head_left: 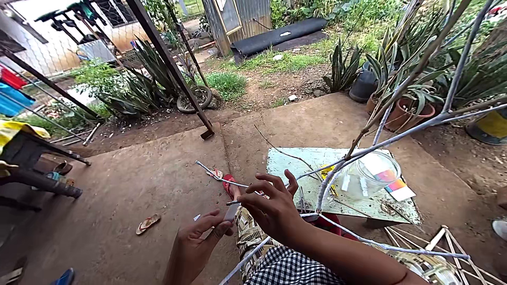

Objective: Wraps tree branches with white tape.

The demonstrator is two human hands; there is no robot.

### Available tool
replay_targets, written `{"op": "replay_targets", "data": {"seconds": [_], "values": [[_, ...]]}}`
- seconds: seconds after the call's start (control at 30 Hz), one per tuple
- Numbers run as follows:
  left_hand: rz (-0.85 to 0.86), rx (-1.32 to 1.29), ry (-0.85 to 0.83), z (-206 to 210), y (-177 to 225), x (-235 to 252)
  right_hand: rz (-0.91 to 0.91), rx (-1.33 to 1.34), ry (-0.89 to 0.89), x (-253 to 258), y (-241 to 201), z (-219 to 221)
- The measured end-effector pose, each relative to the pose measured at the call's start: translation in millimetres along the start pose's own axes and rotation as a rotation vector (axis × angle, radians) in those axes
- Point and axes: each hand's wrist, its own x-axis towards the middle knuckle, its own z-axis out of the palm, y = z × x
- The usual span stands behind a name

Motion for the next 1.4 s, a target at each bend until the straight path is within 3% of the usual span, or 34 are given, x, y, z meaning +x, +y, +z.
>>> {"op": "replay_targets", "data": {"seconds": [0.27,0.5,0.67,0.77,0.83,0.97,1.07,1.13,1.2,1.23,1.3,1.4], "values": [[-0.136,-0.292,0.079,-0.4,38.1,8.1,-0.042,-0.022,0.041,-3.0,-1.0,6.4],[-0.076,-0.539,0.053,-1.6,36.7,26.2,-0.045,-0.005,0.058,-5.9,0.7,9.4],[-0.042,-0.552,0.135,-3.8,28.0,54.1,-0.039,-0.001,0.064,-6.7,-0.2,10.9],[-0.072,-0.443,0.221,-5.5,21.9,64.6,-0.035,-0.001,0.081,-5.9,0.1,10.6],[-0.121,-0.235,0.276,-7.2,16.6,67.7,-0.027,0.006,0.092,-5.9,0.6,10.4],[-0.312,0.222,0.330,-18.9,-0.4,66.2,-0.024,0.009,0.097,-5.5,0.8,9.7],[-0.428,0.317,0.462,-39.8,-17.6,53.3,-0.042,0.000,0.083,-6.2,0.1,10.9],[-0.433,0.317,0.625,-51.6,-21.1,38.4,-0.060,-0.002,0.077,-6.4,0.8,12.4],[-0.282,0.316,0.772,-53.3,-17.4,24.1,-0.065,-0.009,0.080,-6.1,1.2,13.4],[-0.135,0.288,0.775,-50.2,-14.5,18.5,-0.060,-0.002,0.080,-5.5,1.3,13.5],[0.125,0.168,0.542,-38.7,-5.5,9.8,-0.044,0.032,0.072,-4.2,0.9,12.4],[0.194,0.200,0.113,-13.4,4.3,15.9,0.005,0.076,0.057,-1.7,-2.7,10.3]]}}
